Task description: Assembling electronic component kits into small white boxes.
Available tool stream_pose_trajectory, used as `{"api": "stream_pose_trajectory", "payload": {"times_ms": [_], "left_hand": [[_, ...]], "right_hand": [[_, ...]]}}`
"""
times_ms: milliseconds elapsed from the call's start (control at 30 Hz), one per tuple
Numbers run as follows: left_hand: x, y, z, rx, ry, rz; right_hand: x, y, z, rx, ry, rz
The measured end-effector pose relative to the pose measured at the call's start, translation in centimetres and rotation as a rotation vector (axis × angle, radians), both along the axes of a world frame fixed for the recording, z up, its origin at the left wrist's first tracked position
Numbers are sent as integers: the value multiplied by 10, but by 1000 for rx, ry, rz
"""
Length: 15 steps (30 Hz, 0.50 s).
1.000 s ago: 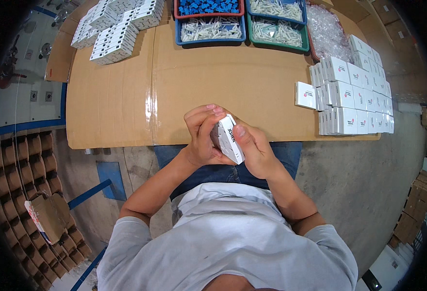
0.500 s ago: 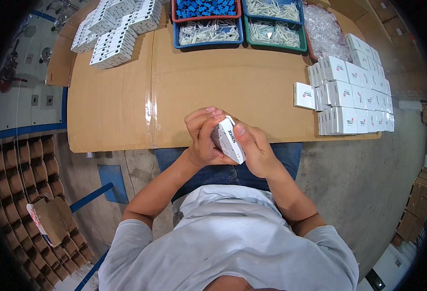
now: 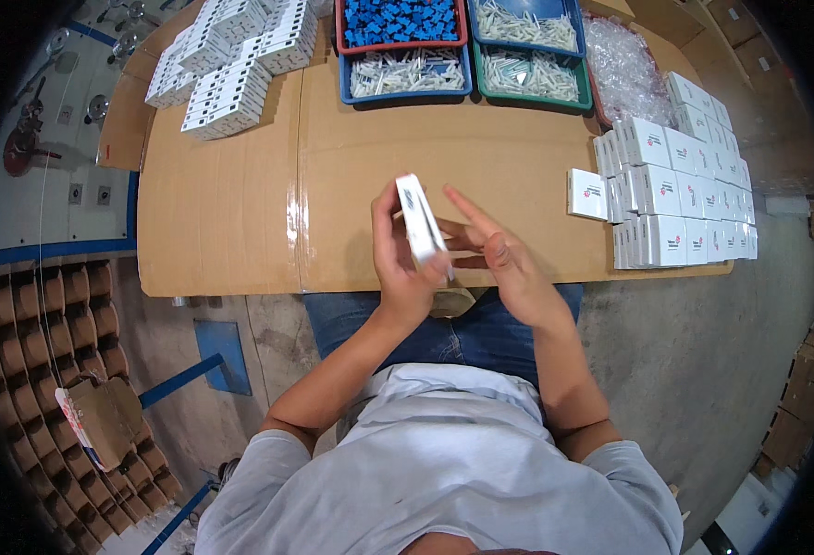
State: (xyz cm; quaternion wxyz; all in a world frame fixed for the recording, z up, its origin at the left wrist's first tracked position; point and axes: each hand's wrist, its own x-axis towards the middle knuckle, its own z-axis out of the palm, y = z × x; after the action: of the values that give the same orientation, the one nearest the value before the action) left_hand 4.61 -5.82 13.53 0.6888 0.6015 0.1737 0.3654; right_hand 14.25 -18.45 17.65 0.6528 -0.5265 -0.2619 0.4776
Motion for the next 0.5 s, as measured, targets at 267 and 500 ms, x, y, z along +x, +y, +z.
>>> {"api": "stream_pose_trajectory", "payload": {"times_ms": [267,500], "left_hand": [[11,13,37,-806,237,-174],[6,-4,43,-817,265,-406]], "right_hand": [[11,3,-15,-40,-566,-73],[20,3,-26,146,-515,-109]]}}
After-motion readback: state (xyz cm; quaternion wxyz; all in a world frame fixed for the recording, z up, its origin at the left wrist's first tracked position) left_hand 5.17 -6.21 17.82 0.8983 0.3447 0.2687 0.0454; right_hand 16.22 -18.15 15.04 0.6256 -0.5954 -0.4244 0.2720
